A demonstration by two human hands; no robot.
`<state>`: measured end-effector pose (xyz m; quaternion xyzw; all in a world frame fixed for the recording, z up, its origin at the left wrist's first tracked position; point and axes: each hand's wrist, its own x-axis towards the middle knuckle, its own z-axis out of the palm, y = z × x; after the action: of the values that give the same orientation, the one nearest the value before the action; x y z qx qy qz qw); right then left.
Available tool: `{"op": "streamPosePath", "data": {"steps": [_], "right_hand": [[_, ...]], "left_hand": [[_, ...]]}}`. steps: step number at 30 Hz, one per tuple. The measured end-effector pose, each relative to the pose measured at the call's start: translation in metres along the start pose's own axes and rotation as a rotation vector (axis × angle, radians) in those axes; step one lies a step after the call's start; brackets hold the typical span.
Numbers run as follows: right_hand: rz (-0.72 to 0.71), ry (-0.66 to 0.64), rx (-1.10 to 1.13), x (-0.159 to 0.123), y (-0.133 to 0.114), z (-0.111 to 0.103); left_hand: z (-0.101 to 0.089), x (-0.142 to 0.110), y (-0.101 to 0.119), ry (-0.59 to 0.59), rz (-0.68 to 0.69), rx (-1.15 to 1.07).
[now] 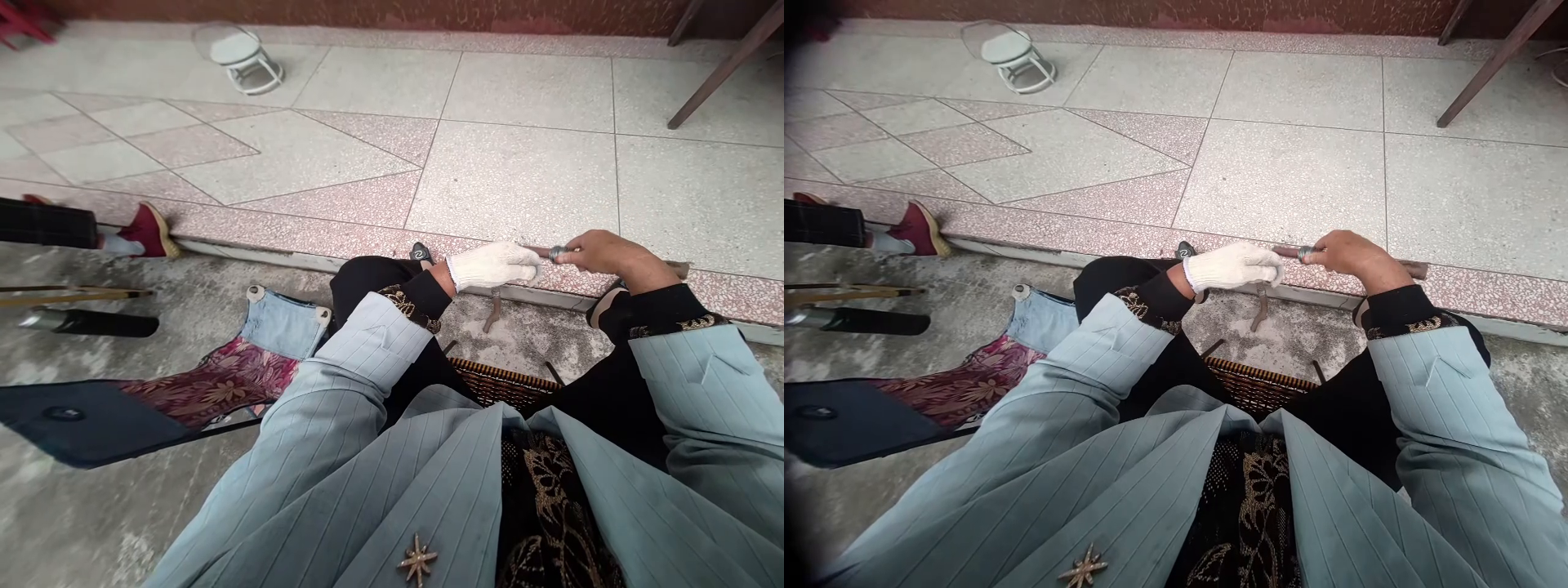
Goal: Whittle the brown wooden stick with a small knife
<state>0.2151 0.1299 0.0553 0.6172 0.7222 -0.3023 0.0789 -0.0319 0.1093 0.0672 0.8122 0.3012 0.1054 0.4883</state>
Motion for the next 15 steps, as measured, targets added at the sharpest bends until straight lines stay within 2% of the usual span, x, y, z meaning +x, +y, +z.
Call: {"op": "streamPosePath", "data": {"steps": [3, 4, 5, 6, 10, 12, 15], "right_hand": [[-0.202, -0.387, 0.079, -0.013, -0.003, -0.004], [-0.271, -0.486, 0.148, -0.019, -0.005, -0.006], [-0.323, -0.52, 0.233, -0.026, -0.007, -0.009], [-0.362, -0.463, 0.346, -0.032, -0.008, -0.012], [-0.411, 0.003, 0.858, -0.042, -0.011, -0.018], [-0.385, 0.108, 0.981, -0.037, -0.01, -0.016], [-0.298, 0.164, 0.972, -0.025, -0.007, -0.011]], "left_hand": [[-0.004, 0.001, -0.009, 0.07, 0.024, 0.061], [-0.004, 0.002, -0.012, 0.089, 0.035, 0.041], [-0.004, 0.002, -0.016, 0.103, 0.045, -0.001], [-0.002, 0.003, -0.018, 0.11, 0.05, -0.062], [0.01, 0.005, -0.02, 0.068, 0.007, -0.244], [0.017, 0.005, -0.015, 0.038, -0.031, -0.291], [0.023, 0.006, -0.007, 0.036, -0.081, -0.318]]}}
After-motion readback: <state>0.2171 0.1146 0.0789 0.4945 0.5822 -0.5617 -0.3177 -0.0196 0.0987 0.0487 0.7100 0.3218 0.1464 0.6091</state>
